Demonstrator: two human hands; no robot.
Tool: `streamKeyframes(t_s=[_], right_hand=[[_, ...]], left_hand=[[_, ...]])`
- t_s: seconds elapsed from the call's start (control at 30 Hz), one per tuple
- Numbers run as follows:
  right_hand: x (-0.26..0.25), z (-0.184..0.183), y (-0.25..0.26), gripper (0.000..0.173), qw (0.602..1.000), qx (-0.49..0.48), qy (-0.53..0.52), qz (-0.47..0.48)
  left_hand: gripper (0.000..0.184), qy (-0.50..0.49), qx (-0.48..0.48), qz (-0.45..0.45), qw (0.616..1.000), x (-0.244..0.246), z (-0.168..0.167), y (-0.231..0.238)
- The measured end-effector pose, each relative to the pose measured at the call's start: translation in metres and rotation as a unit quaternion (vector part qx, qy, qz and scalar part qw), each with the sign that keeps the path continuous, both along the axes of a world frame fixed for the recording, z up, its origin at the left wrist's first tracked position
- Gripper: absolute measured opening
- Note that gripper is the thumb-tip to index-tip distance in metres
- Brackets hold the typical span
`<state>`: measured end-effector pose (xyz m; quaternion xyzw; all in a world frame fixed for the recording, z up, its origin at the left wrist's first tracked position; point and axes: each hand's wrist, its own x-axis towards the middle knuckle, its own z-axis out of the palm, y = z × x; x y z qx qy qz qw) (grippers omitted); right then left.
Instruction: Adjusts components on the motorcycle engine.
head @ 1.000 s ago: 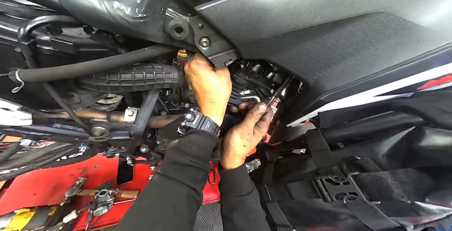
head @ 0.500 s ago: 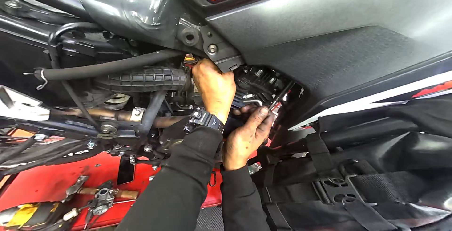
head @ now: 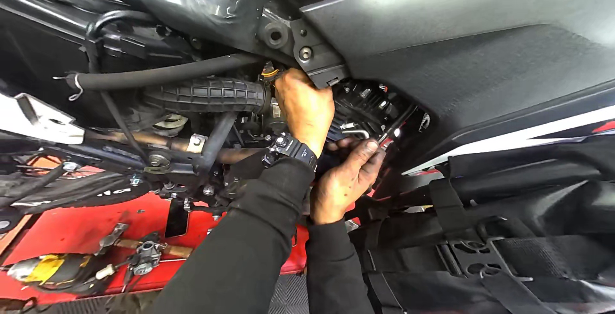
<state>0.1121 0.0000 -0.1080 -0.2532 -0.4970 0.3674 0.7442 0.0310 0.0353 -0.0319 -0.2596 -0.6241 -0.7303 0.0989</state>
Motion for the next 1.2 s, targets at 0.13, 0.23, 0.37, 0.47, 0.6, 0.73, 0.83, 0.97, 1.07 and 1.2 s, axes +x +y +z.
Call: streamKeyframes(t_s=[0.13, 0.23, 0.37, 0.47, 0.6, 0.73, 0.83, 0.97, 1.07, 1.2], right_hand=[[-0.0005, -0.0007, 0.0007, 0.030, 1.000, 0.007, 0.004, 0.002], [-0.0004, -0.0013, 0.0020, 0.029, 1.000, 0.015, 0.009, 0.000], [-0.0009, -0.0007, 0.0014, 0.030, 1.000, 0.015, 0.013, 0.002], [-0.0015, 0.0004, 0.0013, 0.029, 1.000, 0.010, 0.019, 0.004], [-0.0014, -0.0002, 0.0023, 0.030, 1.000, 0.018, 0.017, 0.003], [-0.0009, -0.0002, 0.0014, 0.030, 1.000, 0.013, 0.014, 0.000], [-0.0011, -0.0006, 0.0015, 0.029, 1.000, 0.009, 0.016, 0.001], [0.0011, -0.0026, -0.0045, 0.029, 1.000, 0.003, -0.002, 0.008], [-0.0004, -0.0027, 0.0013, 0.029, 1.000, 0.014, 0.017, 0.000], [-0.0007, -0.0017, 0.0018, 0.028, 1.000, 0.010, 0.026, 0.004]], left_hand=[[0.014, 0.008, 0.017, 0.000, 1.000, -0.0002, 0.0000, 0.0013], [0.014, 0.003, 0.032, -0.010, 0.999, 0.0001, -0.0010, 0.0034], [0.014, -0.005, 0.058, -0.030, 0.998, -0.0008, -0.0036, 0.0061], [0.013, 0.001, 0.064, -0.023, 0.998, 0.0002, -0.0035, 0.0068], [0.013, 0.008, 0.059, -0.008, 0.998, 0.0010, -0.0037, 0.0072], [0.015, 0.000, 0.048, -0.006, 0.999, 0.0025, -0.0032, 0.0061], [0.015, -0.019, 0.026, -0.008, 0.999, 0.0044, -0.0006, 0.0032], [0.016, -0.016, 0.013, 0.003, 1.000, 0.0047, 0.0005, 0.0033], [0.017, 0.006, 0.020, 0.014, 1.000, 0.0038, -0.0009, 0.0052], [0.016, 0.012, 0.033, 0.010, 0.999, 0.0024, -0.0037, 0.0078]])
